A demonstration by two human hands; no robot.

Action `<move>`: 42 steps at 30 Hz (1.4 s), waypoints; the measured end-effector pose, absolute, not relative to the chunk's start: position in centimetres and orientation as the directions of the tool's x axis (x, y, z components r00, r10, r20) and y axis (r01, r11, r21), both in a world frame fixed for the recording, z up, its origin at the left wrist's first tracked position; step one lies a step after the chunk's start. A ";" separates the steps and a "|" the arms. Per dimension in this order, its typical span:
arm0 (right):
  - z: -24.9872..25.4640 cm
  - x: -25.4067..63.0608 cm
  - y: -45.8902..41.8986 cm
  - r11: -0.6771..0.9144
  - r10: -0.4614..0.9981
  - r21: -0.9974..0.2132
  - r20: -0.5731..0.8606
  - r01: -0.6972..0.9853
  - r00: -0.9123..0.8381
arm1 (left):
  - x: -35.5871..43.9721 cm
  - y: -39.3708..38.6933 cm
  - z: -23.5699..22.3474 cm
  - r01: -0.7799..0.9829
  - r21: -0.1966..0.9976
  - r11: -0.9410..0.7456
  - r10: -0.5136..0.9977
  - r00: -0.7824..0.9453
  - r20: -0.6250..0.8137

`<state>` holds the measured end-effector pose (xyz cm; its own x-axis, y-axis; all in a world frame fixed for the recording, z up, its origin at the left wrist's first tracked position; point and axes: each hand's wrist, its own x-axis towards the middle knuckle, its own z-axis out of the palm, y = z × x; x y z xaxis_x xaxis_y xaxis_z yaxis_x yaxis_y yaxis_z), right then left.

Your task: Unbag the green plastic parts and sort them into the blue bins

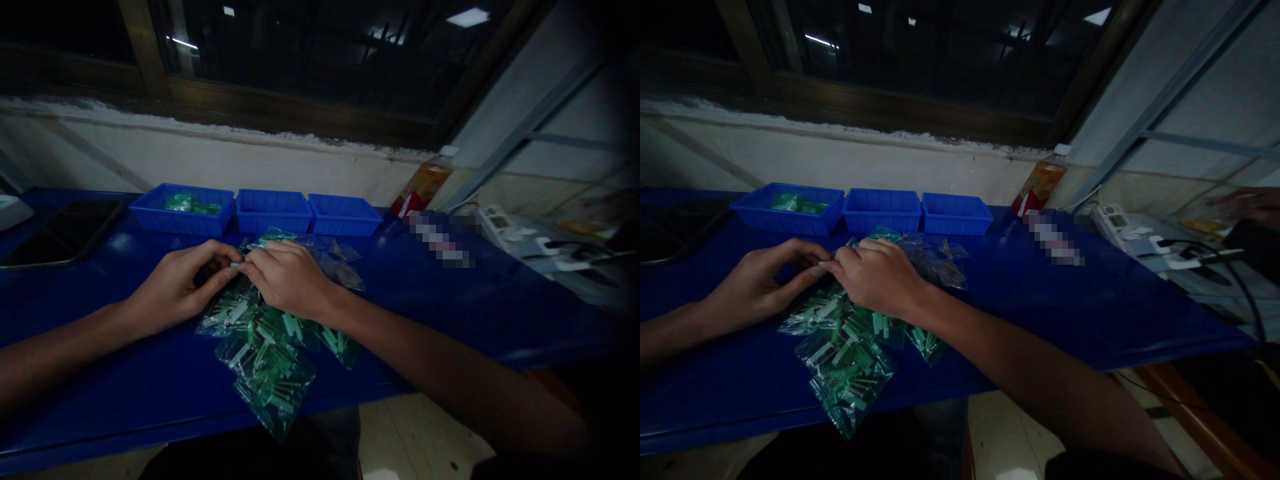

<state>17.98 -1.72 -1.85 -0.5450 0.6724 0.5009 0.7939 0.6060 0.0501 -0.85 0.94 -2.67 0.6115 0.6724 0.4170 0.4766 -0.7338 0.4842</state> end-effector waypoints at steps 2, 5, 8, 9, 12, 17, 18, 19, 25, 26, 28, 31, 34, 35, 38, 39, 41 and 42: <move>-1.9 18.0 -1.7 0.609 0.673 0.043 0.500 0.792 -0.544 | -0.8 0.9 -2.5 0.478 0.484 -0.733 0.673 0.616 0.410; -1.9 18.0 -1.6 0.616 0.675 0.031 0.495 0.787 -0.548 | -0.7 0.8 -2.3 0.471 0.483 -0.739 0.667 0.614 0.422; -1.8 18.1 -1.7 0.633 0.673 -0.003 0.495 0.774 -0.549 | -0.8 0.8 -2.2 0.486 0.476 -0.733 0.675 0.605 0.422; -1.8 18.2 -1.8 0.642 0.672 -0.018 0.495 0.767 -0.551 | -0.8 0.8 -2.2 0.495 0.474 -0.728 0.681 0.602 0.417; -1.7 18.3 -2.0 0.659 0.666 -0.036 0.492 0.751 -0.561 | -0.8 0.8 -2.1 0.505 0.482 -0.716 0.692 0.605 0.395; -1.7 18.2 -2.1 0.658 0.649 0.021 0.493 0.753 -0.580 | -0.7 0.7 -1.8 0.495 0.497 -0.712 0.690 0.625 0.366; -1.7 18.1 -2.1 0.652 0.649 0.026 0.497 0.758 -0.576 | -0.7 0.7 -1.7 0.495 0.500 -0.710 0.690 0.630 0.356; -1.7 18.1 -2.0 0.645 0.652 0.027 0.502 0.764 -0.568 | -0.7 0.7 -1.8 0.497 0.502 -0.708 0.692 0.632 0.349; -1.7 18.0 -1.9 0.605 0.682 0.007 0.511 0.796 -0.523 | -0.9 0.8 -2.2 0.489 0.486 -0.725 0.682 0.611 0.402; -1.7 18.0 -1.9 0.603 0.682 0.010 0.512 0.798 -0.522 | -0.9 0.8 -2.2 0.485 0.481 -0.731 0.676 0.613 0.409; -1.7 18.0 -1.9 0.606 0.677 0.019 0.512 0.795 -0.529 | -0.8 0.8 -2.3 0.490 0.474 -0.732 0.676 0.609 0.415; -1.8 18.0 -1.9 0.614 0.669 0.022 0.515 0.789 -0.535 | -0.8 0.7 -2.2 0.511 0.472 -0.718 0.691 0.602 0.400; -1.8 18.0 -1.9 0.612 0.669 0.021 0.520 0.791 -0.531 | -0.8 0.7 -2.1 0.515 0.470 -0.717 0.693 0.605 0.392; -1.8 18.0 -1.9 0.611 0.668 0.022 0.521 0.791 -0.531 | -0.8 0.7 -2.1 0.516 0.470 -0.716 0.693 0.605 0.392; -1.8 17.9 -1.9 0.608 0.671 0.026 0.518 0.793 -0.531 | -0.8 0.6 -2.0 0.523 0.473 -0.709 0.700 0.604 0.381; -1.8 17.9 -1.9 0.607 0.673 0.026 0.515 0.794 -0.531 | -0.7 0.6 -2.0 0.524 0.472 -0.709 0.700 0.606 0.379; -1.8 17.9 -1.9 0.607 0.675 0.024 0.513 0.795 -0.531 | -0.7 0.6 -2.0 0.520 0.465 -0.717 0.692 0.612 0.382; -1.8 17.9 -1.9 0.609 0.675 0.021 0.511 0.793 -0.531 | -0.7 0.6 -2.0 0.518 0.460 -0.721 0.688 0.615 0.385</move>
<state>17.91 -1.87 -1.80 -0.5314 0.6754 0.5113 0.7932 0.6086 0.0206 -0.73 0.65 -2.04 0.6151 0.6878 0.3854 0.5182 -0.7211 0.4598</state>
